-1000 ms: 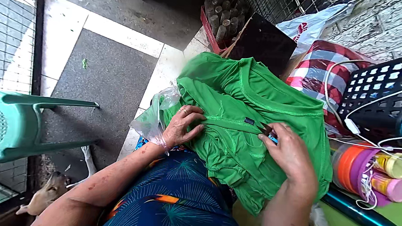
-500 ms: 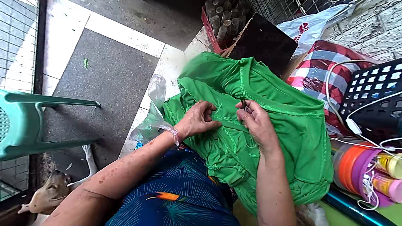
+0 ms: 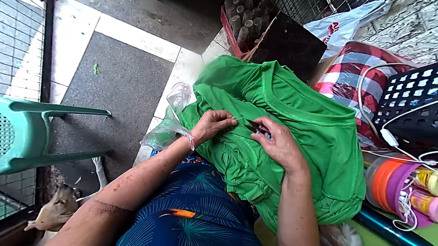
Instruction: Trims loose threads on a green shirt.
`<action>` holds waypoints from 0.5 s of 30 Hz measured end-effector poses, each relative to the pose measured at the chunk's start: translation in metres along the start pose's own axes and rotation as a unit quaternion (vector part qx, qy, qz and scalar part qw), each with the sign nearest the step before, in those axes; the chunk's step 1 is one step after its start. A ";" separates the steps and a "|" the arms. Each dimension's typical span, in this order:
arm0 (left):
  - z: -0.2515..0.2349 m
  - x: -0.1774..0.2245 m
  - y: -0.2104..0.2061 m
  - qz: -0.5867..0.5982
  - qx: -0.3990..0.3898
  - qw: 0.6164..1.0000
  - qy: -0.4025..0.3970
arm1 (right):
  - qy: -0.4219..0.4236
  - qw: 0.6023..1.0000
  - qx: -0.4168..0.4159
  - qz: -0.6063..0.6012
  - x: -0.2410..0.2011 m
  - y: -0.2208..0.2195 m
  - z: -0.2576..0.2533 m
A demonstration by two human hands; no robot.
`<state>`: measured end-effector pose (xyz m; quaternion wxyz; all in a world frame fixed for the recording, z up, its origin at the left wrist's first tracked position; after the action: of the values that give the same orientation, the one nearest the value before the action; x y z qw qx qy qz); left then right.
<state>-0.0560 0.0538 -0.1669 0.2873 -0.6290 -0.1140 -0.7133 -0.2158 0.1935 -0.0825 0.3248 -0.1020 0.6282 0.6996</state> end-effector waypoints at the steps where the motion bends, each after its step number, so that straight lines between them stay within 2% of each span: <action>1: 0.000 0.001 0.001 0.010 -0.002 1.000 0.008 | 0.001 1.000 -0.005 0.021 -0.002 0.000 0.000; 7: 0.000 -0.002 0.001 0.019 -0.013 1.000 -0.013 | -0.044 0.985 -0.041 0.163 -0.032 -0.003 -0.003; 15: 0.001 -0.005 0.001 0.005 -0.016 1.000 -0.025 | -0.027 0.982 -0.045 0.179 -0.029 -0.011 -0.009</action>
<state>-0.0545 0.0544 -0.1714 0.2782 -0.6518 -0.1068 -0.6974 -0.1899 0.1754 -0.0769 0.2061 0.0164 0.5955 0.7763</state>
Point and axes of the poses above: each hand's wrist, its own z-axis away from the middle knuckle, its own y-axis out of the back of the hand, x = y × z, the point moved 1 cm from there along -z, towards the middle knuckle, and after that the axes turned 7 degrees about z, right-handed, at the moved point
